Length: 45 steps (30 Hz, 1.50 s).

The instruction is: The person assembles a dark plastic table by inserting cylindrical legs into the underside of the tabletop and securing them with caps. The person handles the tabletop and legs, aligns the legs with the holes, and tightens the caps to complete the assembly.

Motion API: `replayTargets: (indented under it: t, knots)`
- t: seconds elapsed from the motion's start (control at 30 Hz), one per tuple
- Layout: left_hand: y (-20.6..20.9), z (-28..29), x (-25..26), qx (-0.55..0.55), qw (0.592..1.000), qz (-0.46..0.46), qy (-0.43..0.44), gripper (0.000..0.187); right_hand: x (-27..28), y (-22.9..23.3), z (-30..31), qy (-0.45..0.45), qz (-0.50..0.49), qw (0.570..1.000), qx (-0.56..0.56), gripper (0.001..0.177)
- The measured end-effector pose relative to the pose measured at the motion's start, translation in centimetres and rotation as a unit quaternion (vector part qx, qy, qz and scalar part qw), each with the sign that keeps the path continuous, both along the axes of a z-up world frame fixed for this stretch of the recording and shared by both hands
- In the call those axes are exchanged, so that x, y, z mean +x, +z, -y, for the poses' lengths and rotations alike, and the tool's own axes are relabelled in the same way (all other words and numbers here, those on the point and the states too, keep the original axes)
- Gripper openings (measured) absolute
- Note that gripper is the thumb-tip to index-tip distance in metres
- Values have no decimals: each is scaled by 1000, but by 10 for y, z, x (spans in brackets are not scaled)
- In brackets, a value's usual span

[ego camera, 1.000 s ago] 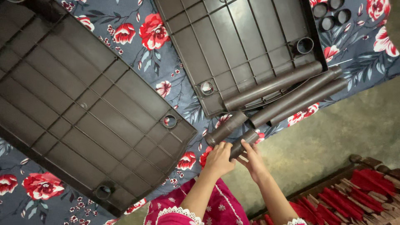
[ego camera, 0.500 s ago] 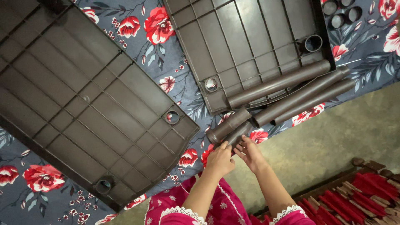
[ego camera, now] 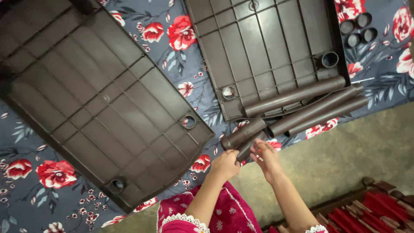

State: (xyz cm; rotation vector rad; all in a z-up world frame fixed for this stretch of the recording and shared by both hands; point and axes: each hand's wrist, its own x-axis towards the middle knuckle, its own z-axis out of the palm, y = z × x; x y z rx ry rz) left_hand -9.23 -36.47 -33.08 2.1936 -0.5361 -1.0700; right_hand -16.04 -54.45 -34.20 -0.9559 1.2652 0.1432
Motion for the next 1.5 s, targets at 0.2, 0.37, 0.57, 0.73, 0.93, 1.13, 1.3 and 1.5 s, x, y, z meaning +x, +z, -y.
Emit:
replayTargets:
  t: [0.2,0.37,0.57,0.73,0.93,1.13,1.3,1.5]
  knots:
    - [15,-36,30,11,999,11,38,45,41,21,-15,52,28,998,-1,30]
    - [31,-70,58,47,995,-12,83,45,84,19,-32,122,36,992,-14,30]
    - [33,-113,109,51,988,-3,147,45,151,-2,-58,235,82,968,-31,28]
    - [19,-145,165,58,976,7,209,45,211,-21,-77,329,82,937,-79,27]
    - [4,-173,218,24,959,36,281,45,266,-56,-91,366,60,922,-110,26]
    - [-16,-203,265,61,949,89,296,42,321,-90,-105,399,81,904,-133,22]
    - [-23,-261,299,140,927,120,326,40,370,-101,-120,449,80,873,-174,29]
    - [-19,-354,317,180,884,211,376,38,408,-102,-139,530,129,770,-330,40]
